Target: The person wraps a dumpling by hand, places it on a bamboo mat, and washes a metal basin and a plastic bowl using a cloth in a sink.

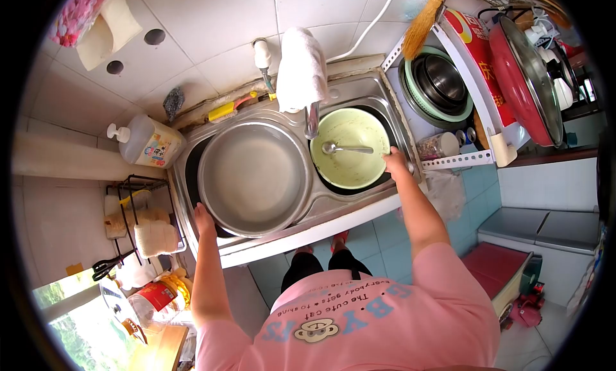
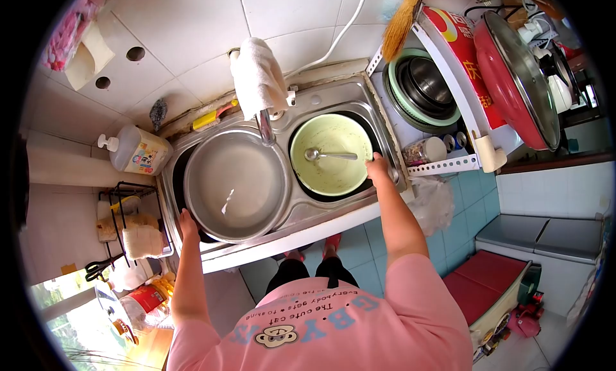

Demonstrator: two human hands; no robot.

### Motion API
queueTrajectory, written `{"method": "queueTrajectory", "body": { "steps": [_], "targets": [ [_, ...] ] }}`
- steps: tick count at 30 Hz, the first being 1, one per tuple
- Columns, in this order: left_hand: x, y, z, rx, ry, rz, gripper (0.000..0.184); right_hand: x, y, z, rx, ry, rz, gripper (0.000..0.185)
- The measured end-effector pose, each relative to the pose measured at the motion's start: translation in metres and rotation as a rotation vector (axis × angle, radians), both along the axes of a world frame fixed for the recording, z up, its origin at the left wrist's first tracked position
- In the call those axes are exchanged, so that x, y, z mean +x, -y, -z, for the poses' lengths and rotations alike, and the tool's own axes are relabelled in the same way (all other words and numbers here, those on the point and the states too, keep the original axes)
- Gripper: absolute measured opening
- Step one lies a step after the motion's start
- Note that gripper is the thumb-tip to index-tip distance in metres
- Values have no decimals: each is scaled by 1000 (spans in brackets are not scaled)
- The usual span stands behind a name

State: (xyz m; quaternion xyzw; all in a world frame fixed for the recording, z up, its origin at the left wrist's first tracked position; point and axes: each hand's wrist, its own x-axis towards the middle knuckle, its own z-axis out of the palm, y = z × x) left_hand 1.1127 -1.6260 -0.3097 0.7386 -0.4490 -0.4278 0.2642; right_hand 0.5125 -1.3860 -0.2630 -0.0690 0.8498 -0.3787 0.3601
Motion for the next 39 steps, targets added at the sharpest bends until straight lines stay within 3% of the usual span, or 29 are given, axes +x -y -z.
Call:
{"method": "queueTrajectory", "body": {
  "steps": [2,6,9,11,13,16,18,19,21,23,25,29,31,34,36,39],
  "targets": [
    [6,3,5,31,9,10,56,4,4,-13,54,13,18,41],
    [-7,-1,-24,135,-81,-36,51,-3,-1,0,71,1,46,42],
    [-11,-2,-30,137,-88,-35,48,-11,-1,13,135,-22,67,46],
    [-16,-3,-33,129,-80,-47,48,-17,1,17,197,82,-51,48],
    [-12,-2,-22,122,-69,-59,48,-9,5,12,221,38,-42,42],
    [-3,3,-3,24,-85,-63,49,-6,6,14,342,-104,28,35],
    [-3,4,-14,127,-71,-15,52,-12,-3,29,290,-798,-385,44],
    [6,10,10,37,-73,-37,46,3,3,2,120,-836,-378,39],
    [17,19,33,-28,-48,-35,48,37,16,-21,-221,-593,-291,31],
    [15,23,18,-22,50,51,48,99,34,-61,-302,38,-198,26],
    [8,29,0,-47,255,156,48,151,43,-60,-285,170,-350,26],
    [-17,36,-41,21,381,210,51,200,65,-48,-157,268,-437,34],
    [-14,44,-28,15,355,264,54,209,72,-46,-85,295,-418,38],
    [-15,46,-11,-36,12,199,60,216,78,-39,-137,392,-268,34],
    [-26,44,-15,-24,-64,137,61,221,84,-32,-159,493,-167,26],
    [-29,43,-21,-14,-209,54,62,226,89,-31,-148,429,-169,23]
  ]
}}
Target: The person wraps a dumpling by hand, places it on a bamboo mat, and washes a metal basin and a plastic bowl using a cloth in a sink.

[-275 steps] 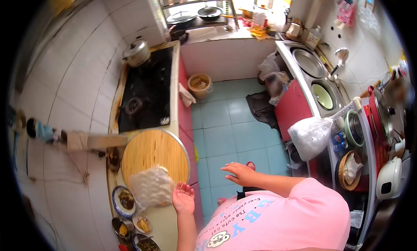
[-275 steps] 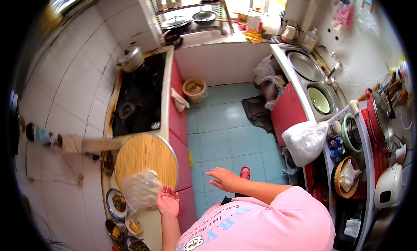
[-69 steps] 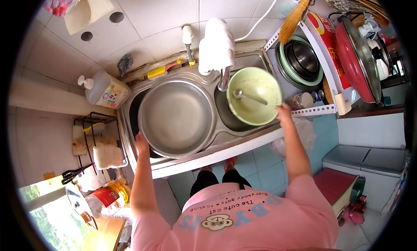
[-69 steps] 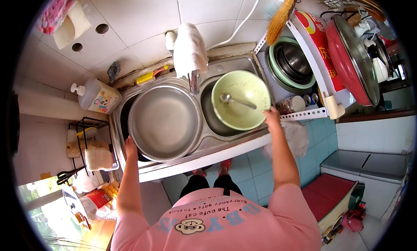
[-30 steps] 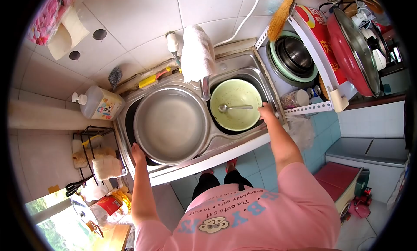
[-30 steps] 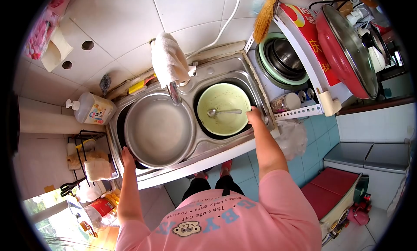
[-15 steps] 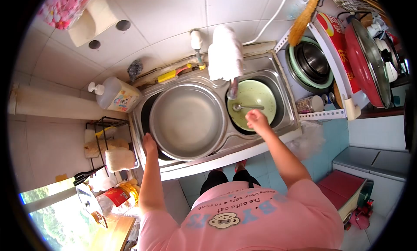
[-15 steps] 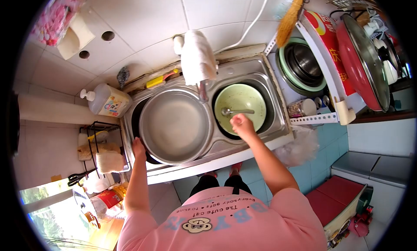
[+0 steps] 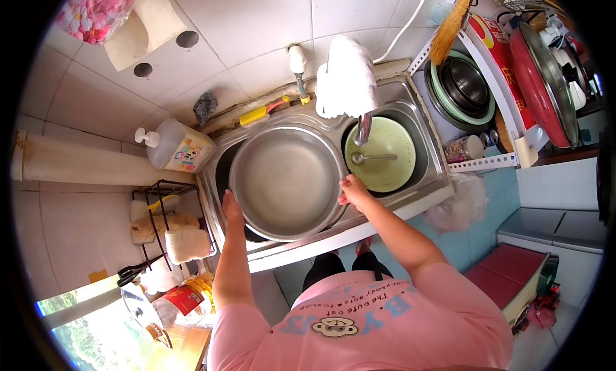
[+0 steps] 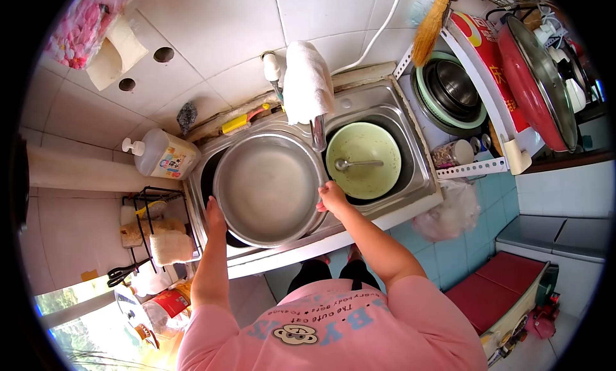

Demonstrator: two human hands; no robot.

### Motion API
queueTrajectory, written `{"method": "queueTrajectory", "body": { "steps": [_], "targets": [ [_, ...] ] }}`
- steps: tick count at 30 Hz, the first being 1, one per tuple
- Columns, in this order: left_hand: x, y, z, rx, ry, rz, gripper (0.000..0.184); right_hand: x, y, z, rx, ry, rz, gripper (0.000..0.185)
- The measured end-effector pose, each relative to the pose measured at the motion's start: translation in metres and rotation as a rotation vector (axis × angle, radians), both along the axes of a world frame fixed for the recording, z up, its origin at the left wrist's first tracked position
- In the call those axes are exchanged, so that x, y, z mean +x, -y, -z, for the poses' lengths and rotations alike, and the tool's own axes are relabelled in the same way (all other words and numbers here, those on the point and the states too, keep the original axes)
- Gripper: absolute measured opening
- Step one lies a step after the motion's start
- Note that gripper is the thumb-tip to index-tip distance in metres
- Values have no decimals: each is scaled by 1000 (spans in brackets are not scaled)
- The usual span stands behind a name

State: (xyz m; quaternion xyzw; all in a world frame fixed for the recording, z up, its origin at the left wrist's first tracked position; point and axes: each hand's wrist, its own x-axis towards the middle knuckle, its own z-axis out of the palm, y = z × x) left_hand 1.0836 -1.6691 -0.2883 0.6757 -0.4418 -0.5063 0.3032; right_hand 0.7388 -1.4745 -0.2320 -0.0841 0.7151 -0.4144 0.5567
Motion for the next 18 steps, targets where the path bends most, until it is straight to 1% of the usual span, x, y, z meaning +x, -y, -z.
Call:
{"method": "queueTrajectory", "body": {
  "steps": [2,3,5,7,9,12,13,14,16,17,18],
  "targets": [
    [-2,1,-2,14,30,7,62,-1,1,0,-10,12,10,21],
    [-5,-2,-1,-64,18,-43,54,-2,2,-3,-11,21,25,19],
    [0,1,-7,-59,25,-3,51,-3,4,-7,-41,-2,33,21],
    [2,-6,-22,-49,34,40,49,-5,3,-16,-66,-23,44,22],
    [-2,-15,-45,-80,-97,9,45,-10,2,-27,-99,-24,35,20],
    [-16,-32,-89,-149,-47,-17,42,-14,-7,-36,-148,-20,3,20],
    [-23,-38,-103,-167,-66,-62,40,-15,-11,-39,-166,-14,15,19],
    [-26,-42,-113,-171,-67,-56,40,-17,-16,-42,-171,-15,21,19],
    [-26,-52,-126,-240,-23,1,38,-22,-26,-49,-218,5,12,19],
    [-18,-53,-122,-260,5,85,37,-24,-33,-53,-226,8,15,19],
    [-18,-57,-123,-267,8,85,37,-27,-40,-61,-233,28,38,18]
  ]
}}
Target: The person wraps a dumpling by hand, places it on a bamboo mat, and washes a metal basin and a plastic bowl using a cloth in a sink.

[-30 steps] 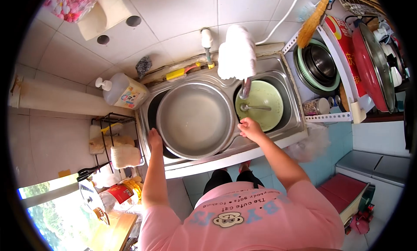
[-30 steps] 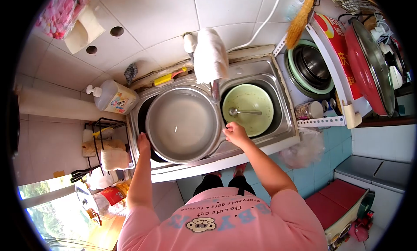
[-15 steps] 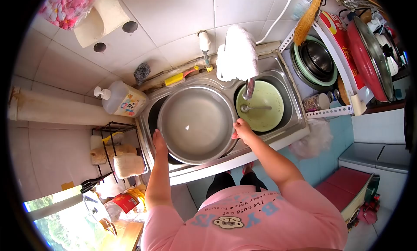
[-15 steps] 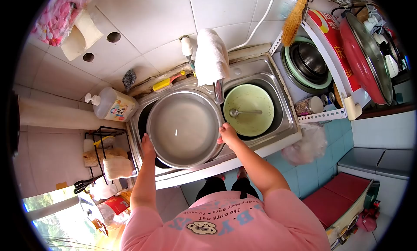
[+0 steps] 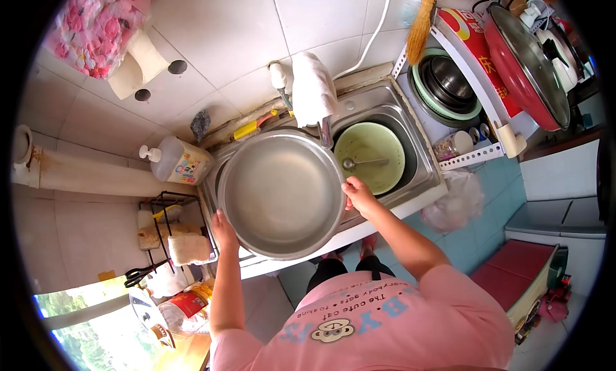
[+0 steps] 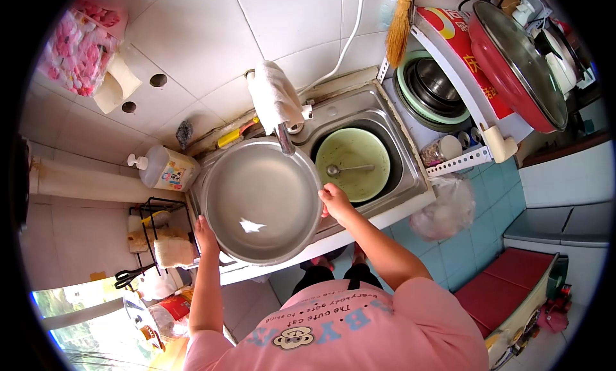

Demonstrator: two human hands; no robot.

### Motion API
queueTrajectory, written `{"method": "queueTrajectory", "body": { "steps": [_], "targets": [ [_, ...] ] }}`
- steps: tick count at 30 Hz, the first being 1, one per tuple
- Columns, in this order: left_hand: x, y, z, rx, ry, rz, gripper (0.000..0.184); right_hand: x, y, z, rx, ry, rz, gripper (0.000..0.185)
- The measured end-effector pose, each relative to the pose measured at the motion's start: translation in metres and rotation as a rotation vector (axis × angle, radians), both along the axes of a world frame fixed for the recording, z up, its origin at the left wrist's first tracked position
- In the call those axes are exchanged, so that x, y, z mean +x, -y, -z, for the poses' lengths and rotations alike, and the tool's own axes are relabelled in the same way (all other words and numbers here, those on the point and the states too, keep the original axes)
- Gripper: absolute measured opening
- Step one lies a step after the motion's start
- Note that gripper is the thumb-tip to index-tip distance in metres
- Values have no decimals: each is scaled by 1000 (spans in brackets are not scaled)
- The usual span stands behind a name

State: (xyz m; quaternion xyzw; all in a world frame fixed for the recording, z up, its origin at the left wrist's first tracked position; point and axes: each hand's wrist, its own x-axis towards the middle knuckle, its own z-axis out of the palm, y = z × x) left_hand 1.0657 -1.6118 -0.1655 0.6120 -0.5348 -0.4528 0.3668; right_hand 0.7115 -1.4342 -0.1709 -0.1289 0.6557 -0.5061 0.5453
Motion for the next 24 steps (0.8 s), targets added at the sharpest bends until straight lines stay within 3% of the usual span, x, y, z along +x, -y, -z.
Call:
{"method": "queueTrajectory", "body": {
  "steps": [3,6,11,24],
  "targets": [
    [-4,-13,1,29,-54,-7,37,-12,-28,-20,-37,44,26,18],
    [-39,-43,-36,77,-121,-18,37,-25,-62,-34,-49,43,36,17],
    [-58,-67,-24,119,-184,104,36,-43,-117,-46,-44,16,94,17],
    [-132,-106,-17,119,-33,189,36,-84,-198,-36,-34,48,234,15]
  ]
}}
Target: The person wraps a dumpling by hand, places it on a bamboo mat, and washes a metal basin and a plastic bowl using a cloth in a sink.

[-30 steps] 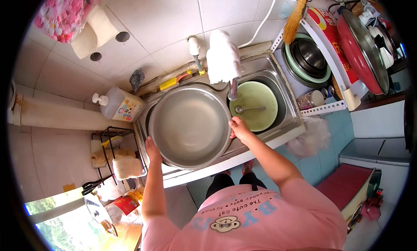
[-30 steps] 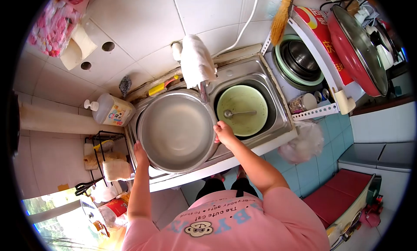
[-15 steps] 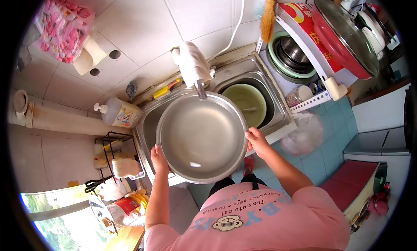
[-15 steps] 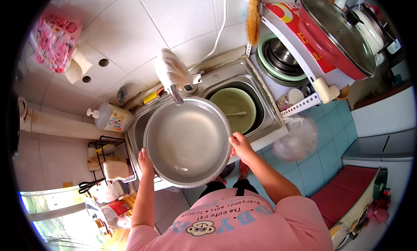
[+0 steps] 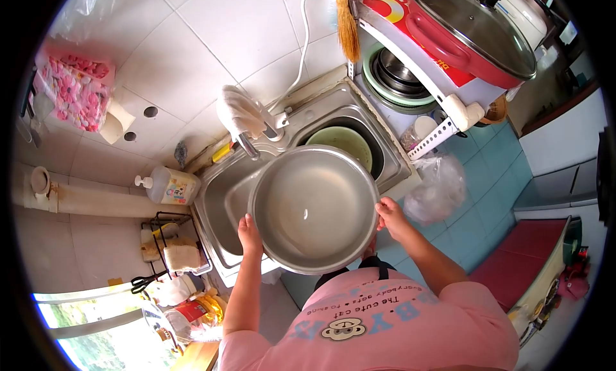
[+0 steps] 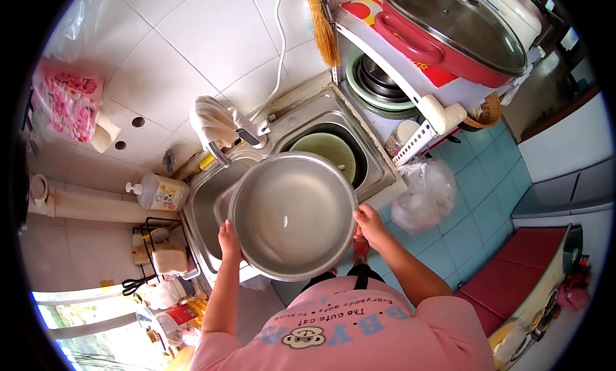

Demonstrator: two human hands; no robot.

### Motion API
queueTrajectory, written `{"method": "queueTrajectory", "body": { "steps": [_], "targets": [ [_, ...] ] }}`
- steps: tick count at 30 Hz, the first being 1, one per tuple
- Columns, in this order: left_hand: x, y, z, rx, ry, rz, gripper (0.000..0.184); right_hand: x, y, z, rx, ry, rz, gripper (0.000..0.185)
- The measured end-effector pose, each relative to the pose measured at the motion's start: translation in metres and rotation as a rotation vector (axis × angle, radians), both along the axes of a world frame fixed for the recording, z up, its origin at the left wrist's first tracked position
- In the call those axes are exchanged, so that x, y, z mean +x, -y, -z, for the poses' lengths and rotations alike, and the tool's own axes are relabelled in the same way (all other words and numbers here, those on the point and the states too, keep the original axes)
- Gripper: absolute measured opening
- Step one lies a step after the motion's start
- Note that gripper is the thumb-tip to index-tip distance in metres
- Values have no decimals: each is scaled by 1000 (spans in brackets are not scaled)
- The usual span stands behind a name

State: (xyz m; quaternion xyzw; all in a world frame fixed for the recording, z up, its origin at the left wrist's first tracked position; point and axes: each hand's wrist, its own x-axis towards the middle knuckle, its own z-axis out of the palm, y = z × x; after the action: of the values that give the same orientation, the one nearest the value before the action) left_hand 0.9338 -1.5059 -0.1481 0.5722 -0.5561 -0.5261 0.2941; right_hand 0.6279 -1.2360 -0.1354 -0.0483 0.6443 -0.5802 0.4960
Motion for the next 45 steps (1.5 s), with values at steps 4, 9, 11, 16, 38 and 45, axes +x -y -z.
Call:
{"method": "queueTrajectory", "body": {
  "steps": [4,9,11,16,38,45],
  "targets": [
    [-8,-4,-1,27,79,28,38,-8,-10,5,-33,35,-6,16],
    [-14,-9,-7,2,104,40,38,-15,-13,9,-21,80,-30,16],
    [-13,-9,-7,-25,148,39,38,-17,-12,13,-3,98,-46,17],
    [-9,-8,-2,-6,234,30,40,-21,-11,12,3,100,-52,17],
    [-14,-18,-25,-63,304,12,41,-24,-8,22,-30,134,-53,18],
    [-14,-18,-33,-17,262,-4,40,-22,-9,28,-25,154,-65,18]
  ]
}}
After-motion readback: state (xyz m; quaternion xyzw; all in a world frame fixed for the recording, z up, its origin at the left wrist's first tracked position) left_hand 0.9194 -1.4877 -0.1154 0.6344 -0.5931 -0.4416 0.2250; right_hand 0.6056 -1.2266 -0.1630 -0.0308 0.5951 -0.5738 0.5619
